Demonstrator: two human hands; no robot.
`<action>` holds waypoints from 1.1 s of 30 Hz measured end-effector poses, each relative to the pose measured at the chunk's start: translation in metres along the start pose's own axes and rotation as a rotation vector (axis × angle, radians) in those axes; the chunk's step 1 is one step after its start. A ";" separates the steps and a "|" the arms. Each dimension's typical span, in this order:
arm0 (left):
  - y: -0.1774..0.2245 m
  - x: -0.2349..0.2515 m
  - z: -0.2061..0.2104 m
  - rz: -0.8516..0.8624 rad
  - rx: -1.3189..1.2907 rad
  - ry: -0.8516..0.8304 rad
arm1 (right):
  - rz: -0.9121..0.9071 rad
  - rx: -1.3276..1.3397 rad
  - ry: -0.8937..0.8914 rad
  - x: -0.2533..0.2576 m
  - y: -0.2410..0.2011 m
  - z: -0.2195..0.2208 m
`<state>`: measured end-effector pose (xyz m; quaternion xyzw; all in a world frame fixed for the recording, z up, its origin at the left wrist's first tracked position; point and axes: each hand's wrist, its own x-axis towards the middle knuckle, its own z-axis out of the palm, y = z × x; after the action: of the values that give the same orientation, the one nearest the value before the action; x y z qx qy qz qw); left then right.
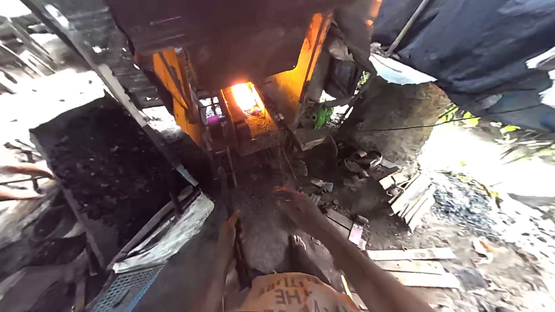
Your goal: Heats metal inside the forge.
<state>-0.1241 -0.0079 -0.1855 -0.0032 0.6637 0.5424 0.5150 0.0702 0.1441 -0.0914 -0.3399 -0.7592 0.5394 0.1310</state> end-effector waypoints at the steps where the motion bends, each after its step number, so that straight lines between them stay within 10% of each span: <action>1: -0.005 -0.005 -0.002 -0.011 0.074 0.023 | 0.082 0.019 0.015 0.001 0.024 -0.013; 12: -0.007 -0.020 0.081 -0.001 0.340 0.117 | 0.636 0.329 0.120 0.085 0.243 -0.076; 19: -0.002 0.002 0.166 0.004 0.197 0.094 | 0.801 0.020 0.039 0.164 0.353 -0.073; 26: 0.020 0.043 0.238 -0.042 -0.122 0.081 | 0.678 0.247 0.403 0.250 0.324 -0.136; 33: 0.048 0.105 0.305 -0.081 -0.161 0.321 | 0.511 0.133 0.279 0.305 0.270 -0.179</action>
<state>0.0073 0.2909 -0.1874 -0.1576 0.6912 0.5651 0.4220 0.0489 0.5258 -0.3185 -0.5815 -0.5867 0.5515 0.1163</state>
